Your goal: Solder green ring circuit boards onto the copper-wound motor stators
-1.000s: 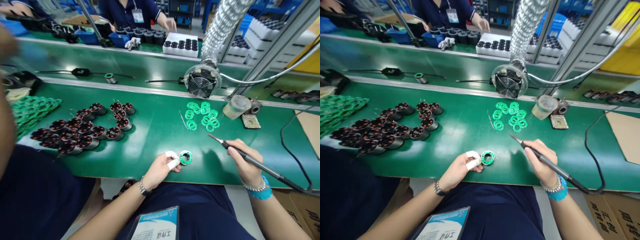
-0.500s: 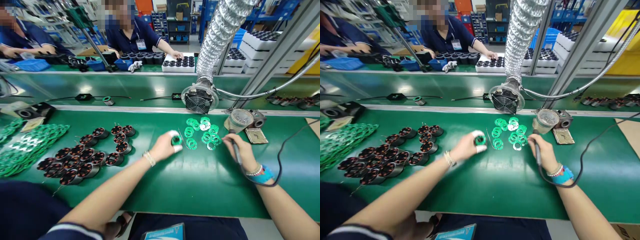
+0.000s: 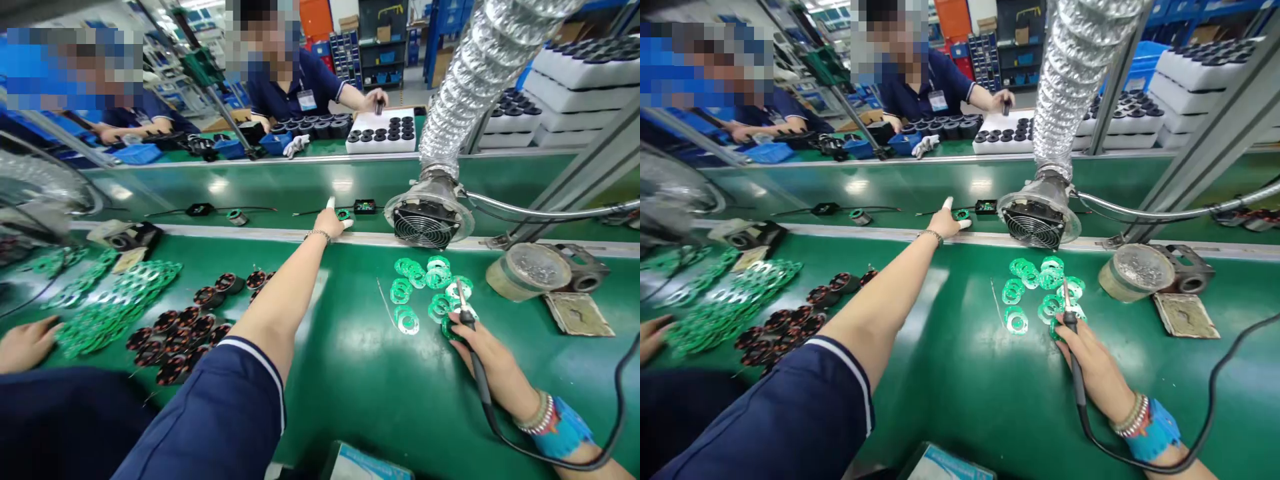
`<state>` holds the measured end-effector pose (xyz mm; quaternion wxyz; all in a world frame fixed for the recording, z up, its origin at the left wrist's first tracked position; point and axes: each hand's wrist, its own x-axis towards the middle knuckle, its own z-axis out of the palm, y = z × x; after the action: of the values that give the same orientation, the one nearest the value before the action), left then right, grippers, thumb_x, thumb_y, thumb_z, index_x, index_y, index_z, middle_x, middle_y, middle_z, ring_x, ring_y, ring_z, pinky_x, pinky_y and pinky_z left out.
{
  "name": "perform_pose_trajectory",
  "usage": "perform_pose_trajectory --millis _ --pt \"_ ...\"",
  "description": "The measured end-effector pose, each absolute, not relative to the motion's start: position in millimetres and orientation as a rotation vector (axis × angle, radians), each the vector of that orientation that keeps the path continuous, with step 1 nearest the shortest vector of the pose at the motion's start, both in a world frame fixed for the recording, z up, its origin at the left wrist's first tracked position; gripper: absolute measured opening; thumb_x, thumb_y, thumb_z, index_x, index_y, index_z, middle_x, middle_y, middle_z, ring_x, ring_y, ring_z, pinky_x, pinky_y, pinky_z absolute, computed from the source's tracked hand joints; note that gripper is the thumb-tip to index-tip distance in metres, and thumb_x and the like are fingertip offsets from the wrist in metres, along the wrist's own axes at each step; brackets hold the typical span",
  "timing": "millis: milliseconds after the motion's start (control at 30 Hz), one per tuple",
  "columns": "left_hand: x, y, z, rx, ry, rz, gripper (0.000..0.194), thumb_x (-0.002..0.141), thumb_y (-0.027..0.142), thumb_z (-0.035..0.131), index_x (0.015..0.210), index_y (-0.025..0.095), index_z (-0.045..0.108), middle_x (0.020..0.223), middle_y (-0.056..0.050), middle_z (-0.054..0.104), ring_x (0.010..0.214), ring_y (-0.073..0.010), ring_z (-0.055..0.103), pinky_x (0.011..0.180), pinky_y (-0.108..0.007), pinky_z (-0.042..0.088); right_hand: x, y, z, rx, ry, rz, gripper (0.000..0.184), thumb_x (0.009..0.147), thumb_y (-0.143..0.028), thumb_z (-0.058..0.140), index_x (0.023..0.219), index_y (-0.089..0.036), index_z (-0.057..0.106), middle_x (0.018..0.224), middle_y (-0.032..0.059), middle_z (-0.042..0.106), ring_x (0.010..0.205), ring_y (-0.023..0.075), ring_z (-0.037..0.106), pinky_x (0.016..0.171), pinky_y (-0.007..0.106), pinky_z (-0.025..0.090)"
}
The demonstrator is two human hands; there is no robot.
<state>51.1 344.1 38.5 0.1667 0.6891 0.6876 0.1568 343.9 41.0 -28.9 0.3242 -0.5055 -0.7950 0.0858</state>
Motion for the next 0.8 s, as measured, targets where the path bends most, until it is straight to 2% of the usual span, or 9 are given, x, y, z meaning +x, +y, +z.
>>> perform_pose_trajectory --millis 100,167,233,367,433,533,633,800 --pt "13 305 72 2.142 1.952 0.473 0.070 0.072 0.043 0.066 0.129 0.009 0.043 0.123 -0.017 0.056 0.113 -0.0288 0.053 0.094 -0.033 0.038 341 39 -28 -1.274 -2.084 0.219 0.035 0.085 -0.020 0.056 0.119 -0.023 0.048 0.124 0.0112 0.055 0.110 0.0264 0.057 0.095 0.044 0.049" --pt "-18 262 90 2.231 1.997 0.425 0.055 0.078 0.045 0.057 0.122 0.012 0.051 0.119 -0.013 0.060 0.109 -0.0267 0.055 0.093 -0.033 0.039 336 36 -27 -1.231 -2.105 0.246 0.036 0.084 -0.023 0.058 0.119 -0.023 0.048 0.123 0.0114 0.056 0.109 0.0268 0.058 0.094 0.043 0.051" --pt "-46 211 95 2.246 2.129 0.328 0.048 0.080 0.047 0.052 0.114 0.013 0.057 0.111 -0.014 0.063 0.103 -0.0283 0.057 0.090 -0.036 0.042 329 31 -24 -1.181 -2.147 0.288 0.036 0.083 -0.024 0.059 0.118 -0.022 0.049 0.123 0.0122 0.056 0.110 0.0272 0.057 0.092 0.043 0.052" --pt "-76 124 72 2.346 2.134 0.059 0.044 0.073 0.052 0.058 0.094 0.014 0.065 0.097 -0.015 0.065 0.100 -0.0322 0.056 0.088 -0.042 0.042 310 16 -17 -1.113 -2.247 0.372 0.029 0.085 -0.024 0.056 0.113 -0.022 0.051 0.120 0.0122 0.057 0.104 0.0249 0.060 0.085 0.040 0.055" --pt "-81 102 54 2.391 2.152 0.002 0.040 0.072 0.047 0.061 0.093 0.014 0.066 0.106 -0.017 0.062 0.109 -0.0358 0.050 0.091 -0.047 0.039 299 7 -15 -1.111 -2.261 0.391 0.026 0.086 -0.021 0.053 0.112 -0.022 0.051 0.121 0.0129 0.057 0.107 0.0240 0.059 0.086 0.039 0.054" --pt "-81 92 37 2.417 2.198 0.058 0.026 0.077 0.029 0.057 0.095 0.013 0.067 0.123 -0.018 0.054 0.122 -0.0377 0.040 0.098 -0.053 0.033 283 -8 -14 -1.121 -2.240 0.405 0.027 0.087 -0.014 0.048 0.113 -0.020 0.050 0.122 0.0144 0.056 0.113 0.0235 0.055 0.090 0.040 0.052" --pt "-73 86 32 2.496 1.932 0.183 0.023 0.080 0.019 0.052 0.097 0.017 0.067 0.131 -0.013 0.049 0.128 -0.0325 0.035 0.105 -0.051 0.028 268 -24 -13 -1.137 -2.188 0.442 0.029 0.086 -0.011 0.047 0.113 -0.020 0.050 0.122 0.0142 0.056 0.110 0.0222 0.057 0.089 0.039 0.052" --pt "-50 51 29 2.409 1.122 0.278 0.024 0.085 0.023 0.048 0.104 0.023 0.063 0.138 -0.006 0.043 0.130 -0.0233 0.036 0.109 -0.042 0.028 251 -43 -10 -1.207 -2.115 0.499 0.032 0.084 -0.009 0.048 0.114 -0.019 0.047 0.124 0.0149 0.055 0.112 0.0213 0.056 0.091 0.039 0.050"
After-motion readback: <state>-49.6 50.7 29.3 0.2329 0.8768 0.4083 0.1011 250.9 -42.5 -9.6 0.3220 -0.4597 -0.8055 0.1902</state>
